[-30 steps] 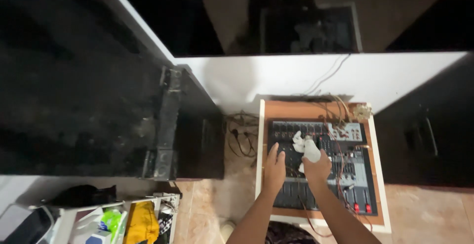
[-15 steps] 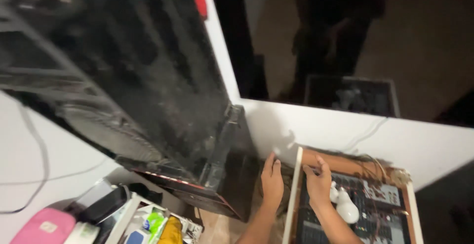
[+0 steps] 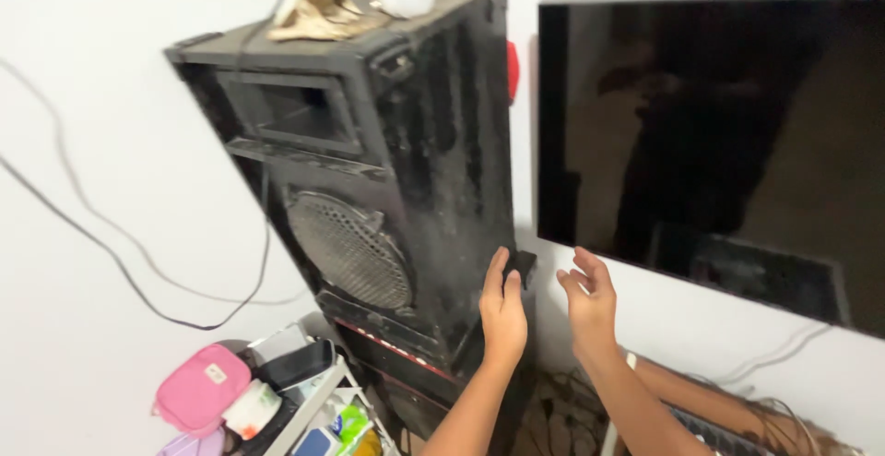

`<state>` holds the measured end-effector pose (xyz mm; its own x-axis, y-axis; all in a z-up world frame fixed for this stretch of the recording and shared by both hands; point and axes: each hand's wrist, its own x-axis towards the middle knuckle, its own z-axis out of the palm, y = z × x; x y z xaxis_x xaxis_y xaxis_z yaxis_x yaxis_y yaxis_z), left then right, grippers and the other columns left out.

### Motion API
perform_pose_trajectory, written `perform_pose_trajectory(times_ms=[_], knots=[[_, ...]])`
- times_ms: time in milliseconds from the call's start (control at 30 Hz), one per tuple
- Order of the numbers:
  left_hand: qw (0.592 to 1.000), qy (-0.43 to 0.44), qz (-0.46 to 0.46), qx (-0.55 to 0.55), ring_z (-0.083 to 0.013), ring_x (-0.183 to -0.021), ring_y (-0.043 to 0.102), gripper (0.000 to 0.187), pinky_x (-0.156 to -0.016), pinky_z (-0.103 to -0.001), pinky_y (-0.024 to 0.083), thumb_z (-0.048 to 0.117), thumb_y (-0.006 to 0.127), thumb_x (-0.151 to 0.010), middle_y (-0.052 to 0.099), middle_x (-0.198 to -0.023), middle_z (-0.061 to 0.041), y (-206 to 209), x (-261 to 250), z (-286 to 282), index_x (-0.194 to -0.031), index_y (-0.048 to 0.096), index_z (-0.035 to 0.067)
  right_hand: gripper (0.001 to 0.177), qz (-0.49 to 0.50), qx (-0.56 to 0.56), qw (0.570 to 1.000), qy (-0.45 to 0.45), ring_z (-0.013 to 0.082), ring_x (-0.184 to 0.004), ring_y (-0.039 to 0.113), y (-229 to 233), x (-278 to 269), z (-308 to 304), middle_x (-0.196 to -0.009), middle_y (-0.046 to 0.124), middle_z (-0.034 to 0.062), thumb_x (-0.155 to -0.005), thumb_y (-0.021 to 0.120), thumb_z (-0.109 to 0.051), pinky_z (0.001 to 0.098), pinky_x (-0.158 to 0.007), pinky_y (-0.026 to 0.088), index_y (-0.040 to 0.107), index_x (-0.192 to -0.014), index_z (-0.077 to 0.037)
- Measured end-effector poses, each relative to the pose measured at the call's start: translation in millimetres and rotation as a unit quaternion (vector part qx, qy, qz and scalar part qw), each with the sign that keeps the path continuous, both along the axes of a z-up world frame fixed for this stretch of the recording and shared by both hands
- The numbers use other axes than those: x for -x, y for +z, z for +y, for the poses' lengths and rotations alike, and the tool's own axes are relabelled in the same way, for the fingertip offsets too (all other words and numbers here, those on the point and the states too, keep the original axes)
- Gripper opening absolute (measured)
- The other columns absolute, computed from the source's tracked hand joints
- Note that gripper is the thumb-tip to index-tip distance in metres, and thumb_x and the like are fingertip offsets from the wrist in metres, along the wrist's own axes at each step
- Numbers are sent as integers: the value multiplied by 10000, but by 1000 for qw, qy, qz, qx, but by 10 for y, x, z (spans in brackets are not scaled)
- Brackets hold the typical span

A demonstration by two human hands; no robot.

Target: The person repeatedly picks up light bulbs from a desk and screws them into a clamp lamp to test if they light up. After testing, the bulbs are removed and placed back on the desk. This cycle is repeated with several different bulbs.

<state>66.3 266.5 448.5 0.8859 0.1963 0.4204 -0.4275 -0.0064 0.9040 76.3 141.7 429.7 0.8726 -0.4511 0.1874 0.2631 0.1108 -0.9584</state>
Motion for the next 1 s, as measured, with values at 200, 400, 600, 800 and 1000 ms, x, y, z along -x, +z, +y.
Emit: perform_pose_trajectory(times_ms=[200, 400, 600, 800, 1000], knots=[[990, 40, -134, -23, -303, -1459, 480, 441, -1186, -378, 342, 101, 500, -1007, 530, -1544, -188, 559, 51, 462, -1420, 548, -48, 503, -98, -2, 994, 56, 197, -1252, 553, 668, -133, 511, -1454, 548, 134, -920, 643, -75, 336, -1045, 465, 543, -1412, -45], [965, 65, -248, -51, -359, -1475, 473, 438, -1227, -403, 334, 96, 472, -1030, 511, -1550, -251, 1136, 110, 919, -1421, 527, -93, 493, -227, -30, 967, 116, 194, -1248, 566, 1271, -282, 1009, -1435, 558, 163, -935, 647, -30, 325, -1084, 456, 533, -1413, -8], [945, 99, -303, -70, -380, -1483, 460, 436, -1233, -425, 340, 103, 486, -1039, 486, -1564, -266, 1634, 12, 1358, -1426, 525, -95, 508, -282, 5, 955, 94, 198, -1226, 562, 1956, -386, 1413, -1419, 562, 131, -916, 667, -3, 332, -1051, 478, 537, -1407, -31], [920, 137, -343, -132, -380, -1502, 436, 464, -1233, -442, 336, 129, 517, -1043, 458, -1596, -237, 2100, -181, 1641, -1473, 499, -44, 454, -336, 85, 937, 38, 210, -1225, 584, 2432, -560, 1693, -1389, 604, 121, -944, 699, -46, 334, -1041, 498, 577, -1382, -58], [893, 154, -378, -188, -388, -1530, 406, 512, -1274, -469, 265, 194, 541, -1058, 433, -1622, -244, 2499, -382, 1815, -1511, 477, -36, 413, -348, 199, 915, -53, 229, -1211, 586, 2860, -595, 1854, -1354, 617, 109, -961, 727, -120, 366, -1000, 501, 612, -1355, -86]])
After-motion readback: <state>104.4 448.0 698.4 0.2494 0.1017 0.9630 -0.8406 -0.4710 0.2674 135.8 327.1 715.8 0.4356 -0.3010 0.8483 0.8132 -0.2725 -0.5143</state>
